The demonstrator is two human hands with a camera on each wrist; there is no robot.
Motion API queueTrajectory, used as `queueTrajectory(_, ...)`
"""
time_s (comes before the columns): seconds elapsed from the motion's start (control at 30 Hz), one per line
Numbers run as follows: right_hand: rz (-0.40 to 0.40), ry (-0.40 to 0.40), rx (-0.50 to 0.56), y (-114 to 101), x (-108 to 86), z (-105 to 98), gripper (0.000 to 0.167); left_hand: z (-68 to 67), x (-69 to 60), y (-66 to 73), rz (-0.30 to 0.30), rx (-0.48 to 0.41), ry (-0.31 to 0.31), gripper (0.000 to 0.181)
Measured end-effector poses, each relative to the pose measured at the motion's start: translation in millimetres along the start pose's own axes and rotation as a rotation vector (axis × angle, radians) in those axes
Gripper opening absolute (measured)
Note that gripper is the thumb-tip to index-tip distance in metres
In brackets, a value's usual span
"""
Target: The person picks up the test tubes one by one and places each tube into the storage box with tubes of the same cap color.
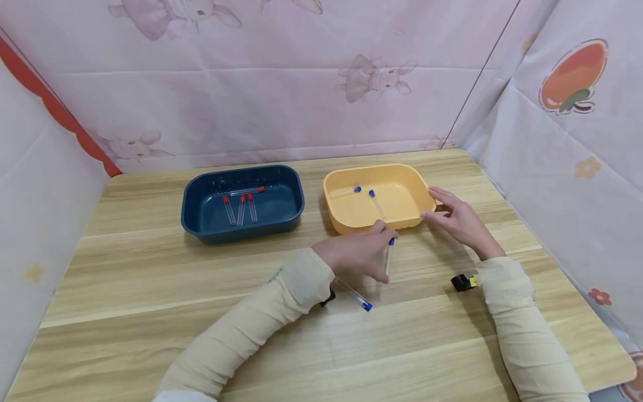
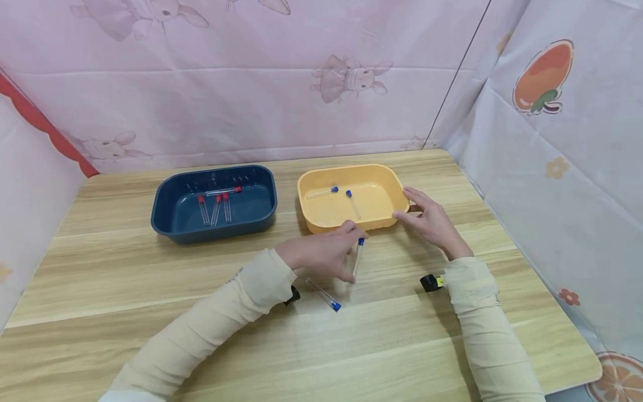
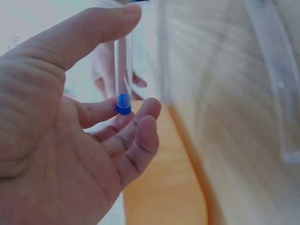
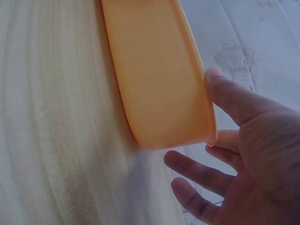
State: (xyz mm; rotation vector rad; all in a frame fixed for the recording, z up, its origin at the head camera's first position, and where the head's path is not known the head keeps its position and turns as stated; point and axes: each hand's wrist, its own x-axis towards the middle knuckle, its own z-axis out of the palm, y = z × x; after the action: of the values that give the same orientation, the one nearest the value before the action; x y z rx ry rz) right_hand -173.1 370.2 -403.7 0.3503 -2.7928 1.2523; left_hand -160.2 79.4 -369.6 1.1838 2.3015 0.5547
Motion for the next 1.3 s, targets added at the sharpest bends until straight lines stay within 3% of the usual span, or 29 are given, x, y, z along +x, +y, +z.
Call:
queueTrajectory(0.2,-0.007,0.003,0.003,0.7,1.4,-0.1,0.064,-17.9,0.1,-7.6,0.031,-0.042,0.117,0.102)
queueTrajectory(0.4,-0.005,0.006,-0.002,0.2,0.5,0.4,0.065,-33.2,1.7,-23.2,-0.013,-0.059,0.214,0.1)
queueTrajectory(0.57,-0.009,0.014,0.001,-0.8,-0.6,0.1,0.065,-40.5,6.3,-36.9,-0.05,-0.073,0.259,0.094)
queueTrajectory(0.83,0.001,0.014,-0.001,-2.9,-2.2,0.9,0.065,-49.1,19.6,-47.8,-0.117,-0.072,0.277,0.097)
queueTrajectory(1.07,-0.001,-0.004,-0.009,-4.9,-1.9,2.9,0.068,-52.2,24.3,-55.0,-0.118,-0.106,0.25,0.098)
queueTrajectory(1.3,0.01,-0.007,0.002,-6.9,-3.9,2.4,0.068,-55.9,29.4,-63.3,-0.16,-0.122,0.247,0.093)
